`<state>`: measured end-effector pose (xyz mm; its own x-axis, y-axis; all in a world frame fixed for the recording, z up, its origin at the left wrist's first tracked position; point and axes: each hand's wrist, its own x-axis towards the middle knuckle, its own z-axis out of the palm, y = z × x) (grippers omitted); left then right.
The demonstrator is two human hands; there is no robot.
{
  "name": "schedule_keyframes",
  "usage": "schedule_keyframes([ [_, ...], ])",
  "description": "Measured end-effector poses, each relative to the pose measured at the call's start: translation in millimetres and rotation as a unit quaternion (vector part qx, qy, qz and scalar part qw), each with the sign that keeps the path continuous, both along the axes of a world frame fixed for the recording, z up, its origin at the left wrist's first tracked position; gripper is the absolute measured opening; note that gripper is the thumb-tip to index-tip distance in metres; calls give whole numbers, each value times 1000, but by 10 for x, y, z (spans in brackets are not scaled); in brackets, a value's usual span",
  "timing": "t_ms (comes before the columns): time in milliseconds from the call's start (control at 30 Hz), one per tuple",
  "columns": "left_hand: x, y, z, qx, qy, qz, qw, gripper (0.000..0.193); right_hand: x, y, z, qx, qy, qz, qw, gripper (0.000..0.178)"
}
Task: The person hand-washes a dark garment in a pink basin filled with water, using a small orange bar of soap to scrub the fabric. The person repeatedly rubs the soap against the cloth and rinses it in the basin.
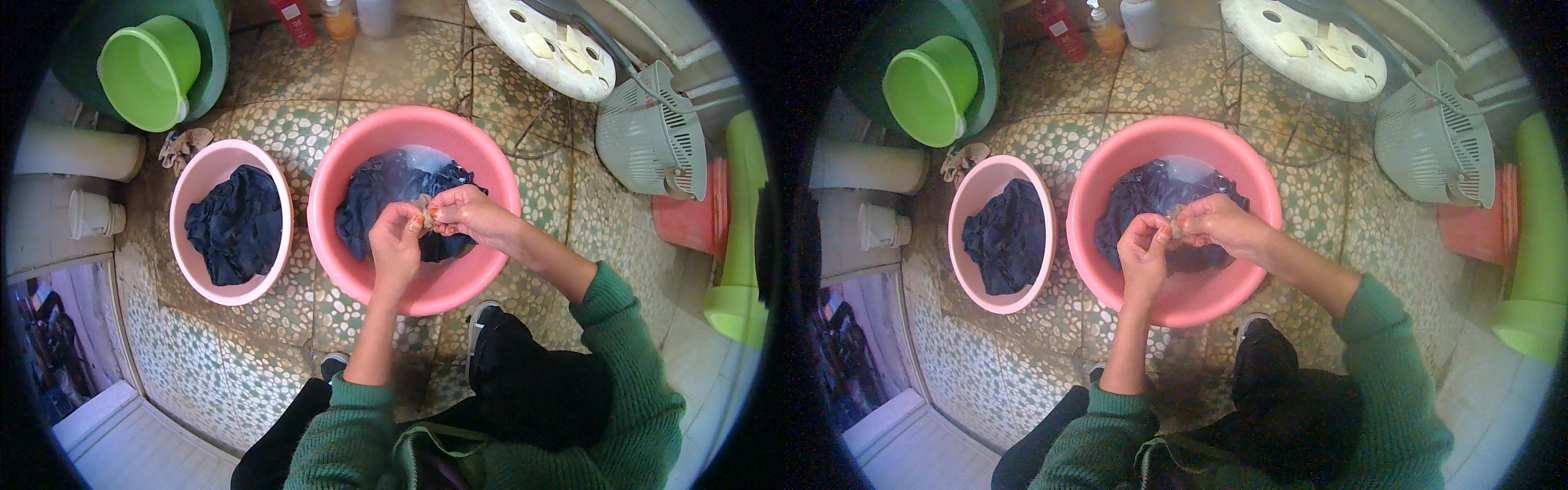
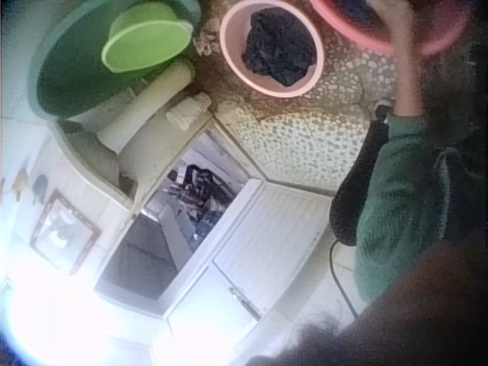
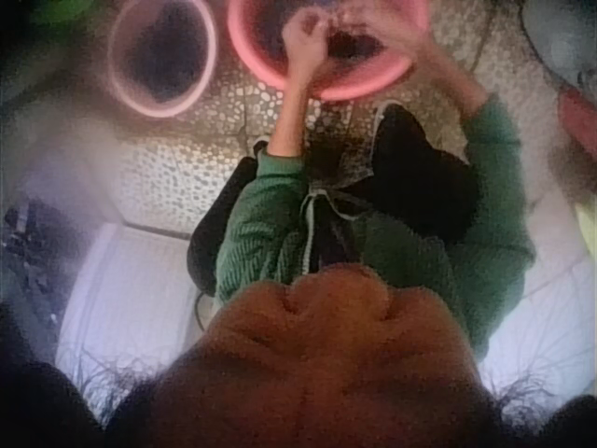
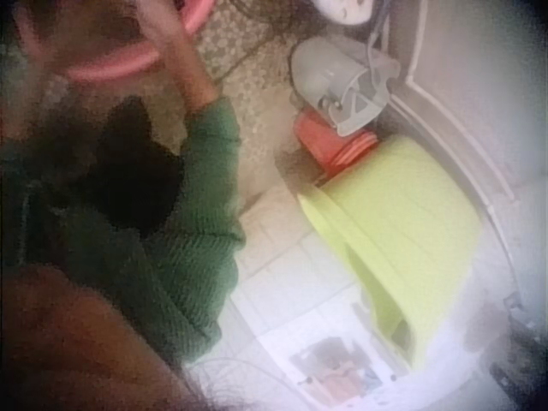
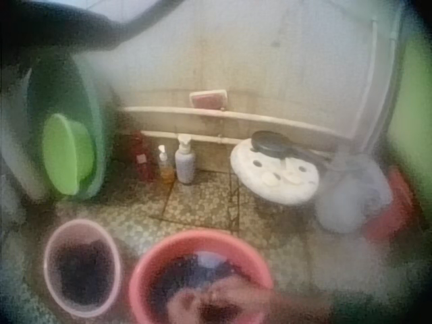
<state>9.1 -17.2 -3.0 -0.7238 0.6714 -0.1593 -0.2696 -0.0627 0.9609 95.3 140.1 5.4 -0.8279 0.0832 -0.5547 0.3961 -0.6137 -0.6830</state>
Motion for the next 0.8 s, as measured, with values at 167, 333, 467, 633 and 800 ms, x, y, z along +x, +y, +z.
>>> schedule_keyframes([
  [167,-15,-20,62,-24,-14,18,999,5,-29,-153,-2,367,36,-16,930,4],
  [333,41,13,187,-95,141,73,983,6,-15,-225,257,561,100,-18,821,2],
  [467,1,0,29,-52,280,84,955,9,-39,-250,256,649,160,-21,744,7],
  [633,54,31,-13,-63,194,71,976,5,-43,-259,246,656,166,-25,736,7],
  [800,19,34,70,-36,136,11,990,4,-17,-232,254,576,117,-21,809,4],
])
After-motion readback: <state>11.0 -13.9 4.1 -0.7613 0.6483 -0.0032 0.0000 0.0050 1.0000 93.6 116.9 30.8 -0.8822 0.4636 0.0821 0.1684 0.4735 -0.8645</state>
